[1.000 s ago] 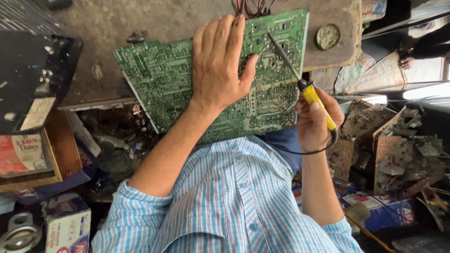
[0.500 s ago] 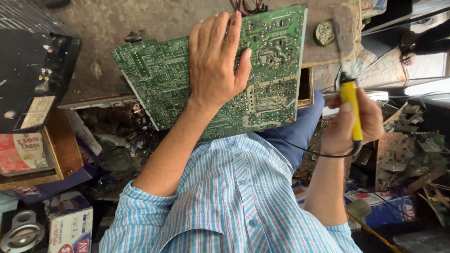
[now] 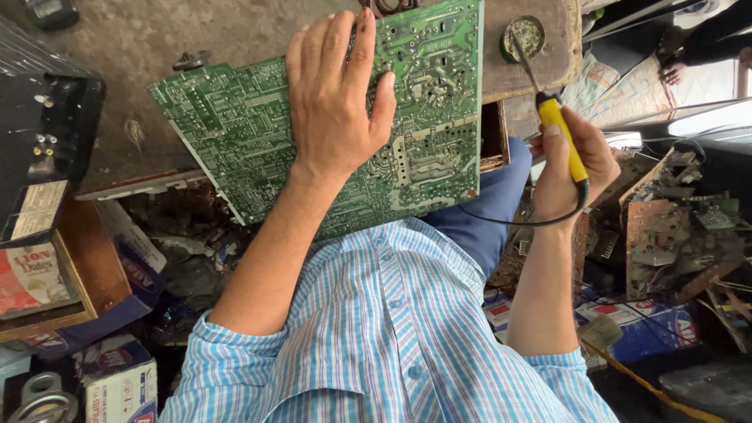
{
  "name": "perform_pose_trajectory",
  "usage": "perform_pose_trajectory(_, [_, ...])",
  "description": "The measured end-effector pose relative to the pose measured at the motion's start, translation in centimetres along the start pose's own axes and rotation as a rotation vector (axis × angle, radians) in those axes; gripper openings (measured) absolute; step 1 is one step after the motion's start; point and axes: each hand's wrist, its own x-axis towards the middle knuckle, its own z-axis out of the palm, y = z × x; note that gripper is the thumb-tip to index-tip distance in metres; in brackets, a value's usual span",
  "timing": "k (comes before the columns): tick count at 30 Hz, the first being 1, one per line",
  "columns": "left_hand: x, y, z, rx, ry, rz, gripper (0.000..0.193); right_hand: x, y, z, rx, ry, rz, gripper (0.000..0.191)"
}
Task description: The person holds a large green circuit board steady on a cluttered workbench with one hand and applies a yellow-handled soldering iron to different points on the board with the other hand, repositioning the iron across various joints. The board is occasionally tilted and repositioned while soldering continues.
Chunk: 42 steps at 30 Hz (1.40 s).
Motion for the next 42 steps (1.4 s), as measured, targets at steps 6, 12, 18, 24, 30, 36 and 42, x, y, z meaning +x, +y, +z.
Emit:
perform_pose_trajectory(6, [0.8,0.2,-0.4,-0.045,-0.062,0.054,0.061,-0.1,-0.4,-0.8,-0.132,0.123,-0.499,0.019])
perform_pose_trajectory(12, [1.1,0.5,-1.0,-0.058,-0.080,0.039,0.061,-3.3,-0.8,-2.4,0.256,0.056,-0.130,0.029])
perform_pose_trajectory(18, [1.0,0.4,-0.8,-0.069,-0.071,0.036,0.061,-4.5,0.5,-0.7,0.473,-0.083,-0.078,0.032])
perform_pose_trajectory(24, [0.8,0.3,-0.6,-0.054,-0.084,0.034,0.062,-5.2,1.0,0.8,0.499,-0.134,-0.013,0.034])
perform_pose_trajectory(30, [0.8,0.3,-0.3,-0.048,-0.075,0.032,0.061,-4.8,1.3,1.5,0.498,-0.158,0.036,0.034])
perform_pose_trajectory(36, [0.9,0.4,-0.3,-0.057,-0.065,0.022,0.061,-4.8,1.6,2.2,0.502,-0.142,0.034,0.034])
perform_pose_trajectory(42, [1.0,0.6,-0.5,-0.054,-0.087,0.017,0.061,-5.0,1.6,2.7,0.599,-0.150,0.141,0.036])
